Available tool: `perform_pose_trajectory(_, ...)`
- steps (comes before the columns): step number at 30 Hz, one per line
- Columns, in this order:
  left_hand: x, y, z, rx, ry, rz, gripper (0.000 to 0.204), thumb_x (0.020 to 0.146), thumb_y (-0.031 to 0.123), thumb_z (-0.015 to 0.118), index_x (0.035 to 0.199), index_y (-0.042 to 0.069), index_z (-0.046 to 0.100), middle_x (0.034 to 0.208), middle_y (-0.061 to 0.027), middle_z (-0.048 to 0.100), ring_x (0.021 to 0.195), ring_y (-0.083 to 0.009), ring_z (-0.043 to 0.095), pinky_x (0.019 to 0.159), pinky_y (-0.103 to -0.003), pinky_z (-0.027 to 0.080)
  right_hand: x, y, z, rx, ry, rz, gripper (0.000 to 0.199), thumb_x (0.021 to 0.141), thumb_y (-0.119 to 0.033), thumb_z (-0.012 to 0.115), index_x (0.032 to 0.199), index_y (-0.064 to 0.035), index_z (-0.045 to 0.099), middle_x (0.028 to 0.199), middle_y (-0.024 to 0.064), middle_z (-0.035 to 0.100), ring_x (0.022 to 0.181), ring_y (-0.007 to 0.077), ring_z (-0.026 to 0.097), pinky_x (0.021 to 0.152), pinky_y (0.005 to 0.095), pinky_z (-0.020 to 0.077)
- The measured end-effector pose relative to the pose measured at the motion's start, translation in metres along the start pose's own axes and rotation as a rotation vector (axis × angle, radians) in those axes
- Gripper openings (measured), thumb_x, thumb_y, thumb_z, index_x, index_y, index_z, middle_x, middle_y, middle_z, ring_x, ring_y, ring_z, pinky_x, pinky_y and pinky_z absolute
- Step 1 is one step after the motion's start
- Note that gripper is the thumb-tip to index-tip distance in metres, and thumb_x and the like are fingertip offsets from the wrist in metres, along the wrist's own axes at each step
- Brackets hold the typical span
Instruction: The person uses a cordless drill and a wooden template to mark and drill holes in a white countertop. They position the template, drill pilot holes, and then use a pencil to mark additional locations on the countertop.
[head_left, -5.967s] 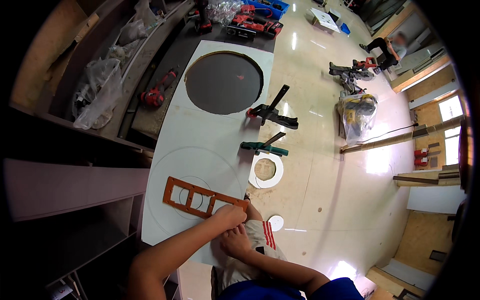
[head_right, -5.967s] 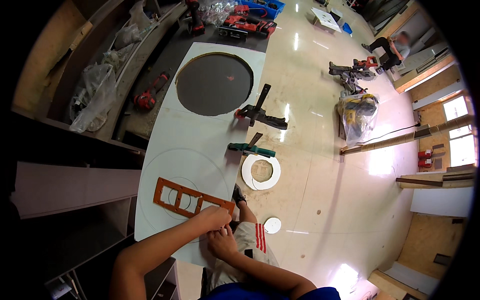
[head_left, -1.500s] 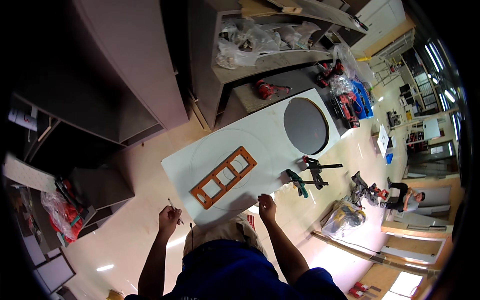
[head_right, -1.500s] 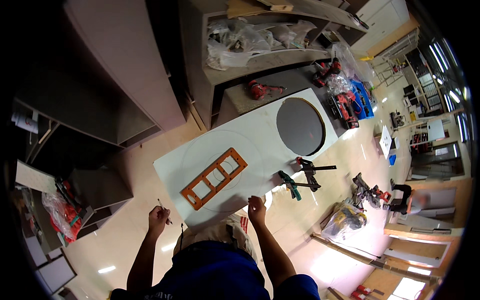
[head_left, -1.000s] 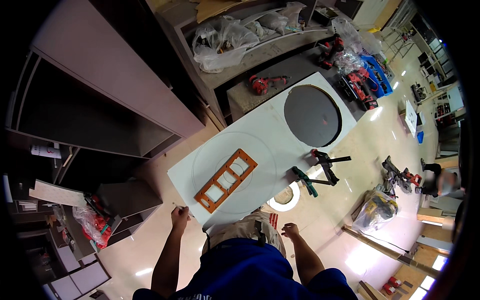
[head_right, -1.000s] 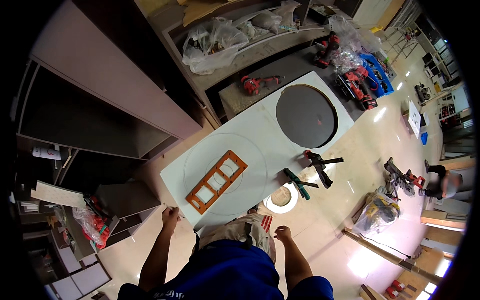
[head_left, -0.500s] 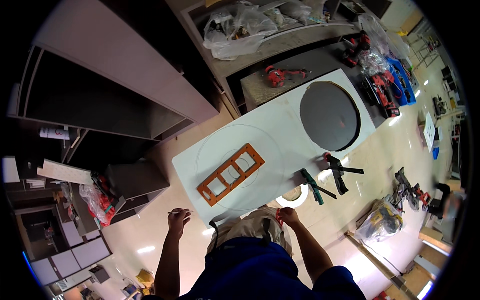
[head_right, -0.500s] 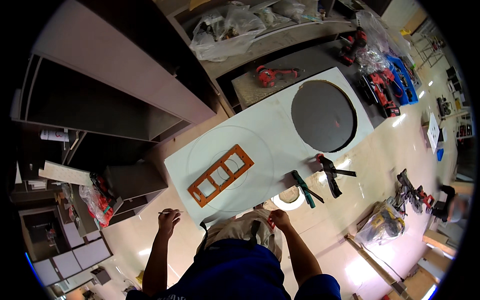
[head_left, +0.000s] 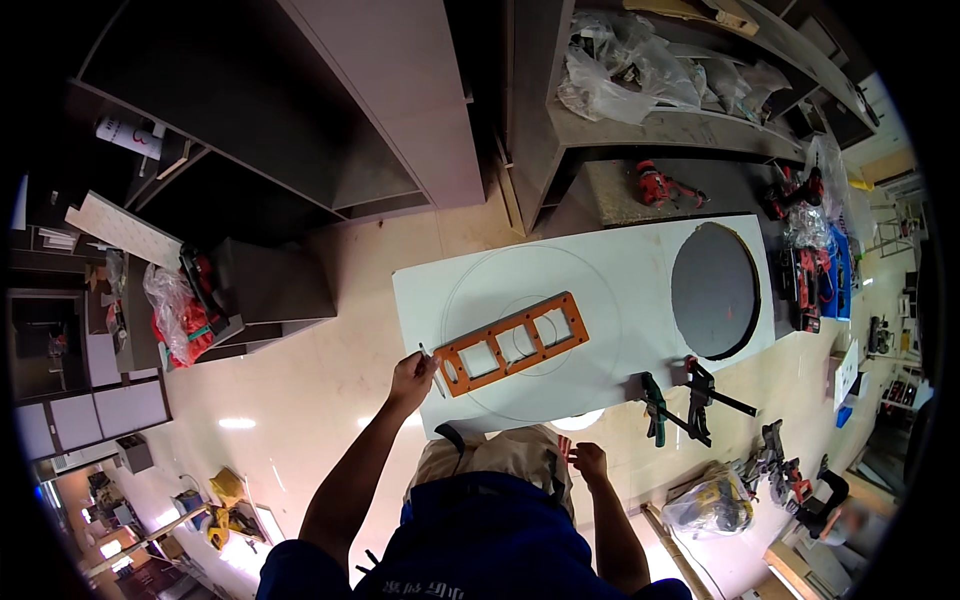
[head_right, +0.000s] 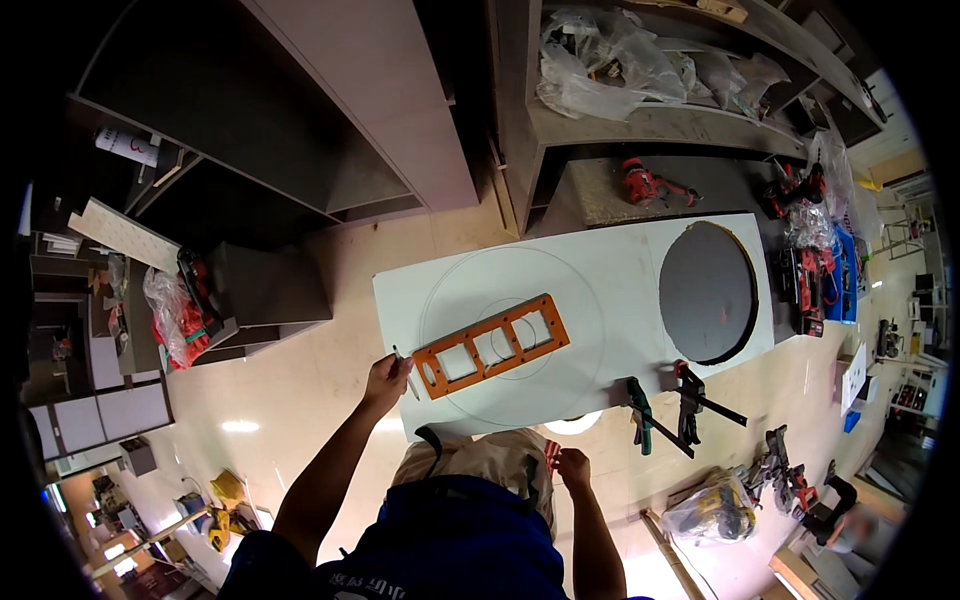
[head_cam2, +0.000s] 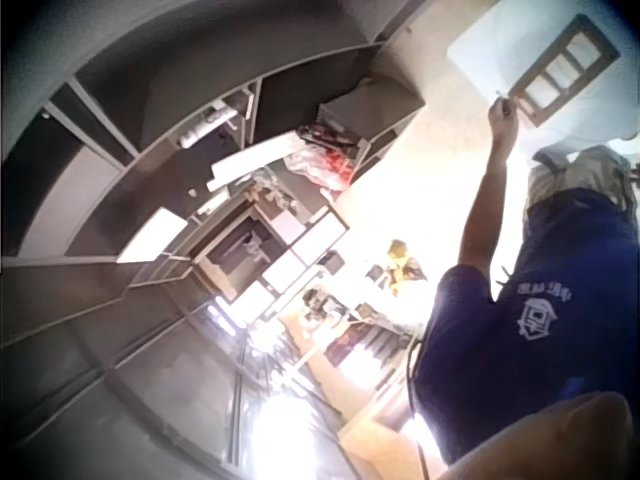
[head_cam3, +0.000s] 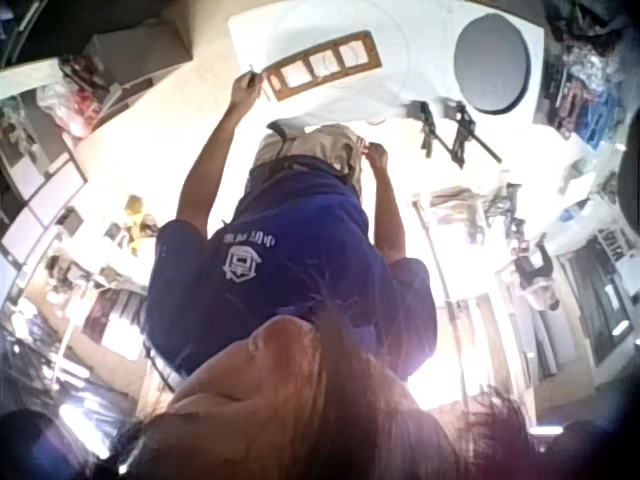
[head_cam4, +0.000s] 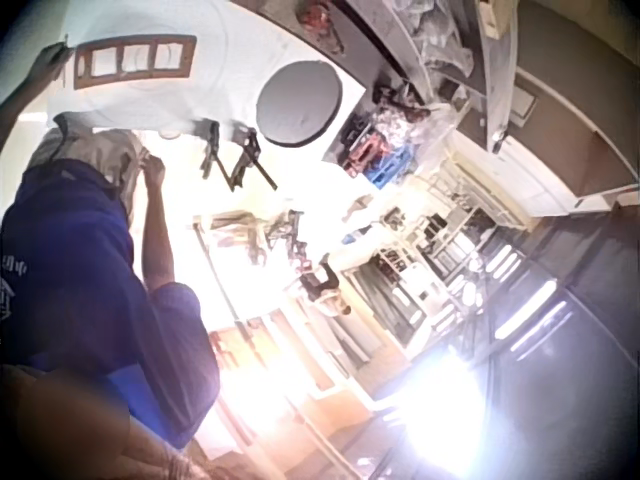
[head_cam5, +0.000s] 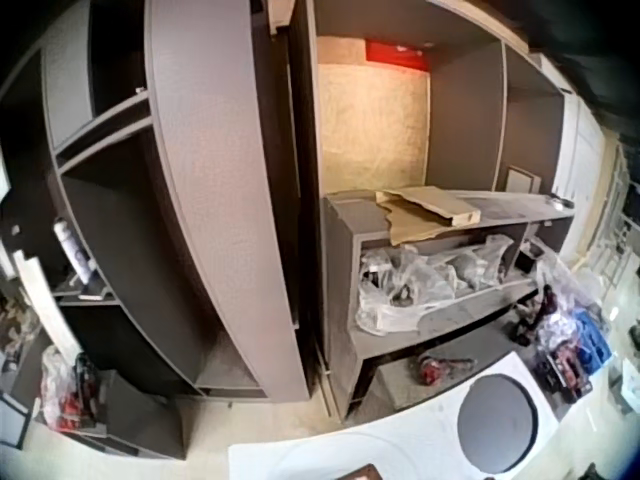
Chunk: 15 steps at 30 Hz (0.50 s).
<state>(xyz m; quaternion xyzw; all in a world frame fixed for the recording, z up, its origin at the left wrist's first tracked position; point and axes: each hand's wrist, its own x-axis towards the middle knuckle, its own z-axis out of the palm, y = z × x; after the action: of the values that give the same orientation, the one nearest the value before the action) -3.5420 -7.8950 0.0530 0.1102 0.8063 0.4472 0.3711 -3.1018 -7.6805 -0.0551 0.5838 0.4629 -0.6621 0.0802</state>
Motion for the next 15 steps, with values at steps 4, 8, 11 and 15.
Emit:
perform_pose_trajectory(4, 0.012, -0.011, 0.008, -0.132, 0.054, 0.016, 0.03, 0.1, 0.025, 0.062, 0.087, -0.002, 0.059, 0.07, -0.0058, 0.064, 0.061, -0.0093, 0.062, 0.059, -0.025, 0.051, -0.013, 0.007, 0.009, 0.056, 0.004, 0.045, 0.027, 0.096, -0.012, 0.056, 0.118, 0.0033, 0.059, 0.099, 0.0177, 0.071, 0.078, 0.0251, 0.071, 0.062, 0.0305, 0.0554)
perform_pose_trajectory(8, 0.012, -0.015, 0.009, -0.116, 0.043, 0.129, 0.024, 0.096, 0.02, 0.067, 0.091, -0.002, 0.061, 0.087, -0.0121, 0.073, 0.076, -0.0138, 0.071, 0.07, -0.026, 0.054, -0.019, 0.011, 0.021, -0.008, 0.057, 0.127, 0.03, 0.095, -0.013, 0.057, 0.121, 0.0023, 0.058, 0.102, 0.0182, 0.071, 0.08, 0.0253, 0.071, 0.066, 0.0321, 0.0574)
perform_pose_trajectory(11, 0.011, -0.017, 0.004, 0.041, 0.046, 0.285, 0.019, 0.094, 0.016, 0.069, 0.096, -0.001, 0.061, 0.093, -0.013, 0.074, 0.083, -0.019, 0.073, 0.076, -0.029, 0.056, -0.02, 0.011, 0.028, 0.015, 0.058, 0.126, 0.03, 0.096, -0.012, 0.055, 0.122, 0.0029, 0.058, 0.103, 0.0192, 0.07, 0.081, 0.0261, 0.071, 0.069, 0.0341, 0.0587)
perform_pose_trajectory(15, 0.008, -0.015, 0.003, 0.179, 0.026, 0.431, 0.016, 0.091, 0.013, 0.07, 0.097, 0.001, 0.062, 0.095, -0.0126, 0.074, 0.086, -0.0259, 0.073, 0.077, -0.033, 0.056, -0.022, 0.01, 0.033, -0.001, 0.077, 0.141, 0.03, 0.096, -0.012, 0.054, 0.122, 0.0034, 0.057, 0.104, 0.0204, 0.07, 0.082, 0.0271, 0.071, 0.071, 0.0355, 0.0595)
